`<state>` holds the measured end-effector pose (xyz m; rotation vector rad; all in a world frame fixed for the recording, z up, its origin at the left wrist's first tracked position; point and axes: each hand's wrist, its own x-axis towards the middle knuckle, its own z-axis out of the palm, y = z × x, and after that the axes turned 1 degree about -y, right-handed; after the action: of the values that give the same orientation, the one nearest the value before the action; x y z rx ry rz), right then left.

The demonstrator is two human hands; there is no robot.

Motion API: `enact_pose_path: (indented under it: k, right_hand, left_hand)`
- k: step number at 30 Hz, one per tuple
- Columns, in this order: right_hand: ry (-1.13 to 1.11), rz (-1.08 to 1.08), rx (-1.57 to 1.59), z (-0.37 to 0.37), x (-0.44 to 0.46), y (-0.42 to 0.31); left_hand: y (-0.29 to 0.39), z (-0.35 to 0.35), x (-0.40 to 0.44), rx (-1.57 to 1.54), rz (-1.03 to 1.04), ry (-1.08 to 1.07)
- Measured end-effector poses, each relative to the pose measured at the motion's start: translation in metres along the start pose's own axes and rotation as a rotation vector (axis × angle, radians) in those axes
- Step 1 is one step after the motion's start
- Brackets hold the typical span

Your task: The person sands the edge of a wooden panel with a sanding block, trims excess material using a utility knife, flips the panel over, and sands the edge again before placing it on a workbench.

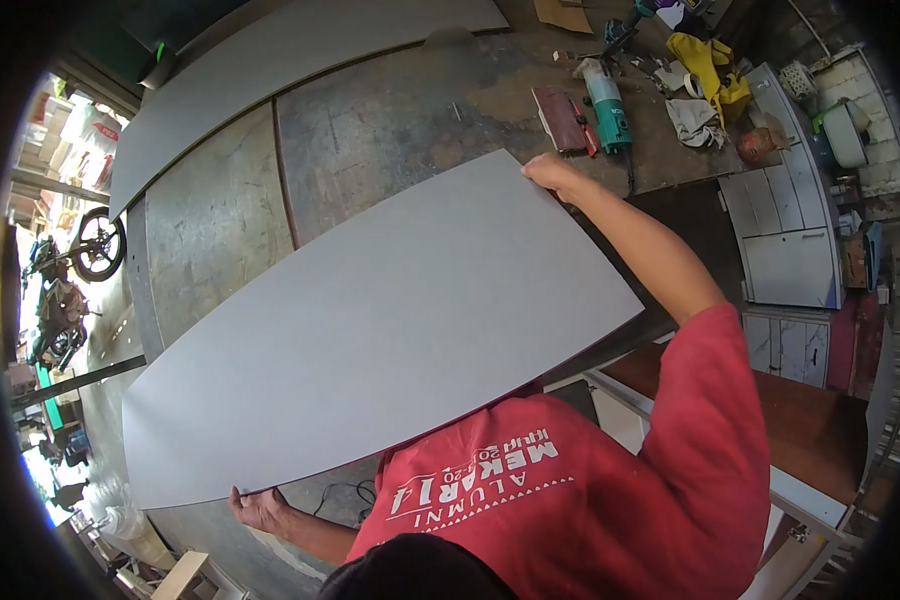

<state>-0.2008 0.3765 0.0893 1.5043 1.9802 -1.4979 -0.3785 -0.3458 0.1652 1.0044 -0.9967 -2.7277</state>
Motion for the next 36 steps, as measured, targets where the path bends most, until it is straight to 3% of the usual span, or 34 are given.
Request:
enact_pose_path:
  k: [1, 3, 5, 7, 9, 11, 16, 18, 24, 29, 33, 35, 36]
  right_hand:
    - [-0.002, -0.003, -0.003, 0.001, 0.005, 0.002]
    - [0.128, 0.203, 0.014, 0.016, 0.023, -0.005]
    - [0.265, -0.06, 0.164, 0.035, 0.066, 0.051]
    - [0.244, -0.134, 0.263, 0.037, 0.081, 0.063]
    - [0.175, -0.245, 0.293, 0.032, 0.076, 0.068]
    - [0.133, -0.23, 0.294, 0.017, 0.081, 0.074]
    - [0.257, -0.153, 0.264, 0.001, 0.057, 0.073]
    - [0.406, -0.138, 0.317, -0.009, 0.065, 0.093]
    - [0.471, -0.338, 0.525, 0.001, -0.022, 0.044]
    - [0.753, -0.236, 0.454, 0.023, -0.054, 0.039]
    - [0.903, -0.144, 0.386, 0.041, -0.074, 0.058]
    - [0.849, -0.145, 0.405, 0.045, -0.078, 0.057]
    - [0.866, -0.125, 0.404, 0.048, -0.08, 0.055]
  left_hand:
    - [-0.005, 0.002, -0.003, 0.037, -0.018, 0.014]
    - [-0.009, 0.003, -0.003, 0.063, 0.0, 0.039]
    - [-0.01, -0.01, 0.009, 0.158, 0.004, 0.207]
    - [-0.012, -0.015, 0.004, 0.094, -0.084, 0.066]
    - [-0.022, -0.006, -0.004, 0.111, -0.005, 0.141]
    - [-0.03, -0.012, -0.002, 0.039, 0.011, 0.008]
    - [-0.045, 0.018, -0.01, -0.002, 0.049, 0.022]
    - [-0.046, 0.029, -0.005, -0.016, 0.03, -0.075]
    - [-0.07, 0.059, 0.084, 0.12, -0.037, -0.025]
    - [-0.087, 0.079, 0.153, 0.225, -0.291, -0.001]
    - [-0.108, 0.082, 0.178, 0.322, -0.267, 0.027]
    - [-0.113, 0.075, 0.2, 0.426, -0.23, 0.048]
    - [-0.112, 0.067, 0.211, 0.493, -0.229, -0.077]
